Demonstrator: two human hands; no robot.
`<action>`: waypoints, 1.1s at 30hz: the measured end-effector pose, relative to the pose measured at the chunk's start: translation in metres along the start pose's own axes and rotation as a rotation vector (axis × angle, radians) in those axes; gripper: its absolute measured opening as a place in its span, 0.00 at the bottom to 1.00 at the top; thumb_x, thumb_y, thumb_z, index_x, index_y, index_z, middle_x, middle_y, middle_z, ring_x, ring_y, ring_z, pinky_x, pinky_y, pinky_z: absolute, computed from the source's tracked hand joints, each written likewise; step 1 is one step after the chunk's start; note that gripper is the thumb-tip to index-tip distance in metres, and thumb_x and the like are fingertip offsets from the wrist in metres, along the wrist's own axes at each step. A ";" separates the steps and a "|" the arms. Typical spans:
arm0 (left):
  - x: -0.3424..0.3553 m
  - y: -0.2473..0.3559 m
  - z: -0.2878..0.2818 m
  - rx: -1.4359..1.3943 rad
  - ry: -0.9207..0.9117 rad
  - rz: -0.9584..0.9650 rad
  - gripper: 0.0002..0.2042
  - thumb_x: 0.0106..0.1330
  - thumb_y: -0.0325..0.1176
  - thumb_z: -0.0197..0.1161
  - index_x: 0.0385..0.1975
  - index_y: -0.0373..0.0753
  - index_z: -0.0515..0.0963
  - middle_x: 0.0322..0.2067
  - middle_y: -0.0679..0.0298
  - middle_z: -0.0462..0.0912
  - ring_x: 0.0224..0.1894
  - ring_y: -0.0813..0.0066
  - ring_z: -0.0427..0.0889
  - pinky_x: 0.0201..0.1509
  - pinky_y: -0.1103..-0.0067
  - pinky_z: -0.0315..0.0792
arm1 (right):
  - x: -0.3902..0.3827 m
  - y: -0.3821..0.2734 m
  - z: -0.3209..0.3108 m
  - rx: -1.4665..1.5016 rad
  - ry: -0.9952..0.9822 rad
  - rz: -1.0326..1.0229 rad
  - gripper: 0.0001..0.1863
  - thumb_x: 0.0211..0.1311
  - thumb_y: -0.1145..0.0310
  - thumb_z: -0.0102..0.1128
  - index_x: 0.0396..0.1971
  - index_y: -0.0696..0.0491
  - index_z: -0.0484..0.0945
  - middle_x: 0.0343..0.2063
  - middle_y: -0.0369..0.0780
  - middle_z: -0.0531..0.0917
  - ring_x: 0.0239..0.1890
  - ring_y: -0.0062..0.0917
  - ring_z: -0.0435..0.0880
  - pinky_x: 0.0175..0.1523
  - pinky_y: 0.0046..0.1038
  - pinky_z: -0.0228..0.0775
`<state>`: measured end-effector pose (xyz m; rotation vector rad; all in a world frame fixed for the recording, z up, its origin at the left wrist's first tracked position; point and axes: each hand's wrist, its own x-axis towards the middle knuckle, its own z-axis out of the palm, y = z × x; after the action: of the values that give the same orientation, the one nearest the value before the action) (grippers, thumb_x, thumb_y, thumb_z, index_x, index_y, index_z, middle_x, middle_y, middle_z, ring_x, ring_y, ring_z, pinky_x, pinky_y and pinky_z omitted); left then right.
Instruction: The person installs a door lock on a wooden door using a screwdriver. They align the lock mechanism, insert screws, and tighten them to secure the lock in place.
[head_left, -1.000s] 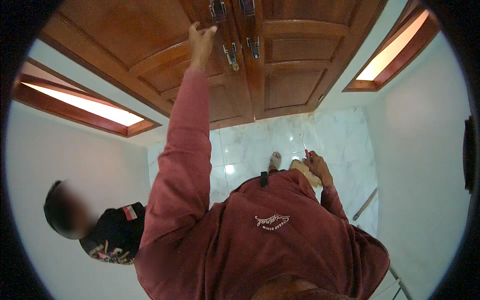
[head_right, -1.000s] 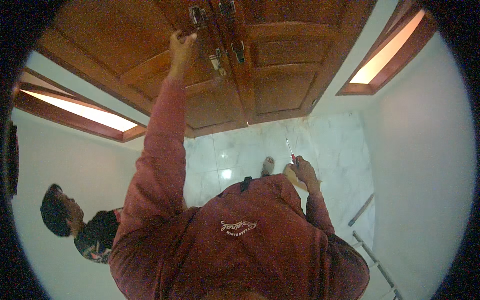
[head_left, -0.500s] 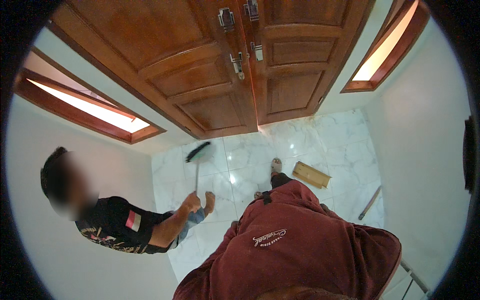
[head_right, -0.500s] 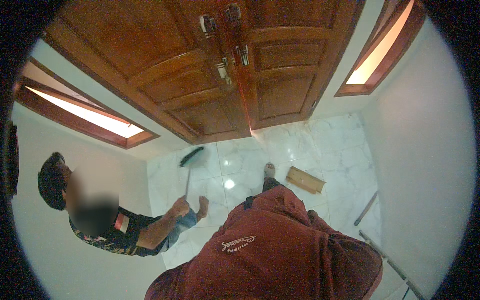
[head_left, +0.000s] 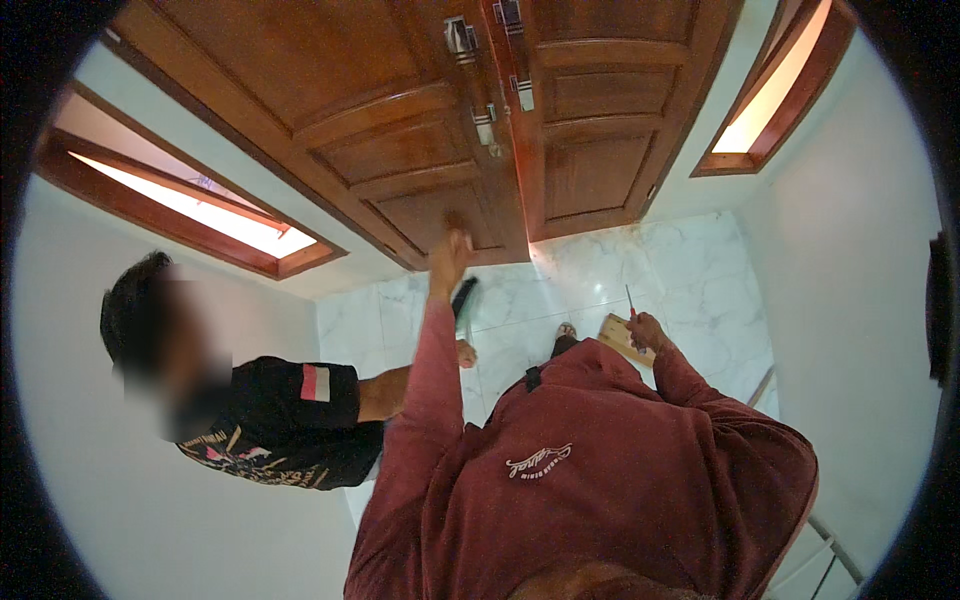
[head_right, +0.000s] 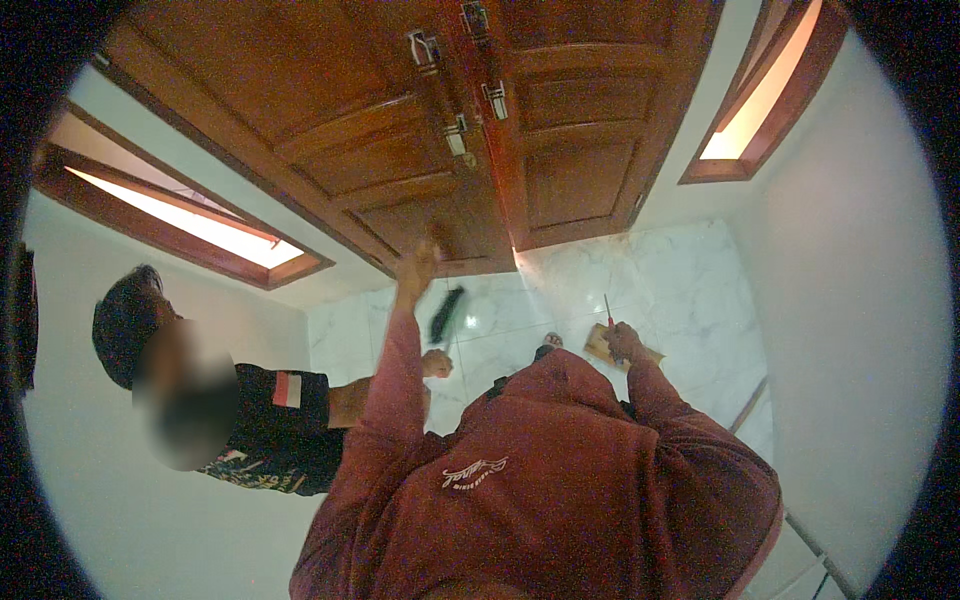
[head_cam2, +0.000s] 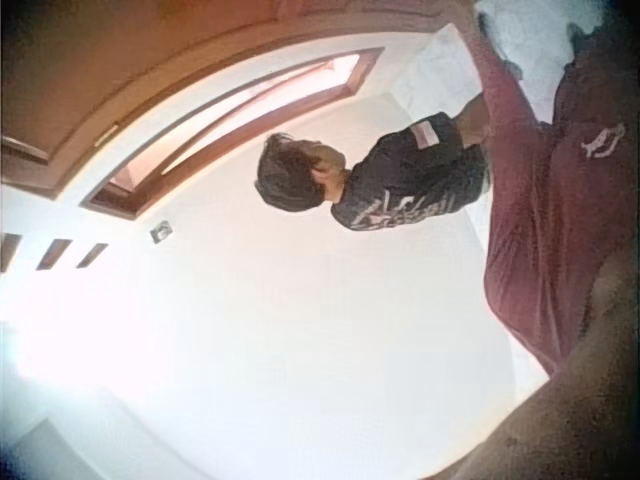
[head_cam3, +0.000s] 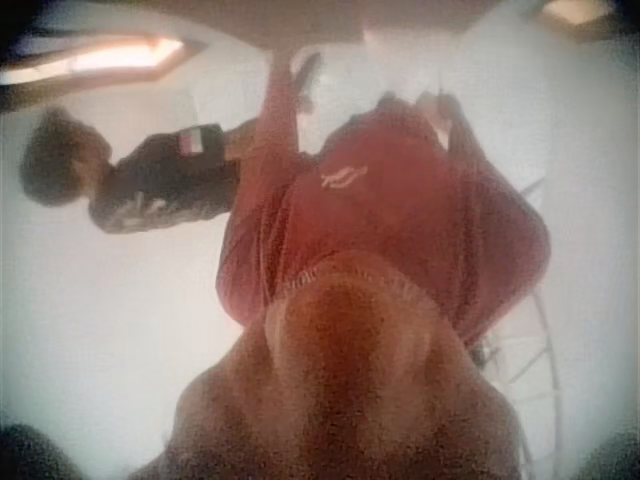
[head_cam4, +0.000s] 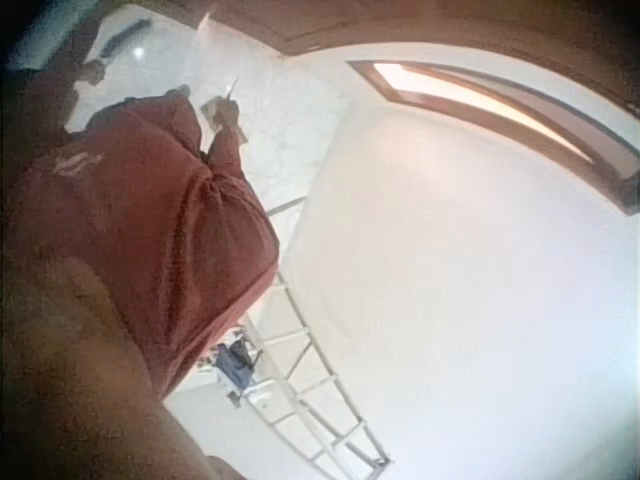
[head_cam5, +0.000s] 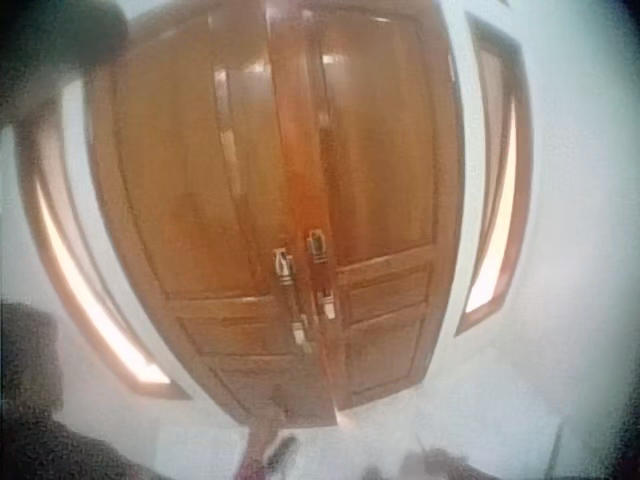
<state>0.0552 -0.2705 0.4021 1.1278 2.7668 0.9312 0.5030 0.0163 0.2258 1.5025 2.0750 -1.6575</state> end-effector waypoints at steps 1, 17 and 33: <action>0.039 0.029 -0.035 0.011 0.228 0.219 0.17 0.75 0.45 0.55 0.38 0.35 0.81 0.36 0.41 0.84 0.40 0.36 0.81 0.41 0.54 0.73 | 0.006 -0.002 0.002 0.062 -0.036 -0.031 0.12 0.67 0.61 0.64 0.35 0.55 0.78 0.21 0.39 0.81 0.21 0.29 0.84 0.23 0.34 0.76; 0.289 0.202 -0.170 -0.144 0.455 0.250 0.16 0.69 0.42 0.67 0.42 0.34 0.79 0.39 0.46 0.86 0.43 0.46 0.85 0.47 0.61 0.75 | 0.027 0.133 0.060 -0.399 -0.039 0.229 0.19 0.72 0.51 0.55 0.41 0.54 0.82 0.19 0.43 0.82 0.21 0.38 0.84 0.31 0.42 0.75; 0.369 0.177 -0.154 0.022 0.516 0.302 0.22 0.70 0.51 0.64 0.44 0.34 0.77 0.41 0.43 0.86 0.48 0.39 0.83 0.49 0.54 0.75 | 0.129 -0.038 -0.028 0.350 0.044 0.038 0.17 0.69 0.58 0.63 0.26 0.54 0.72 0.13 0.37 0.73 0.08 0.25 0.70 0.17 0.31 0.68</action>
<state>-0.1407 -0.0151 0.6981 1.5297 3.0417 1.4026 0.4229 0.1205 0.1864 1.6724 1.8319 -2.0748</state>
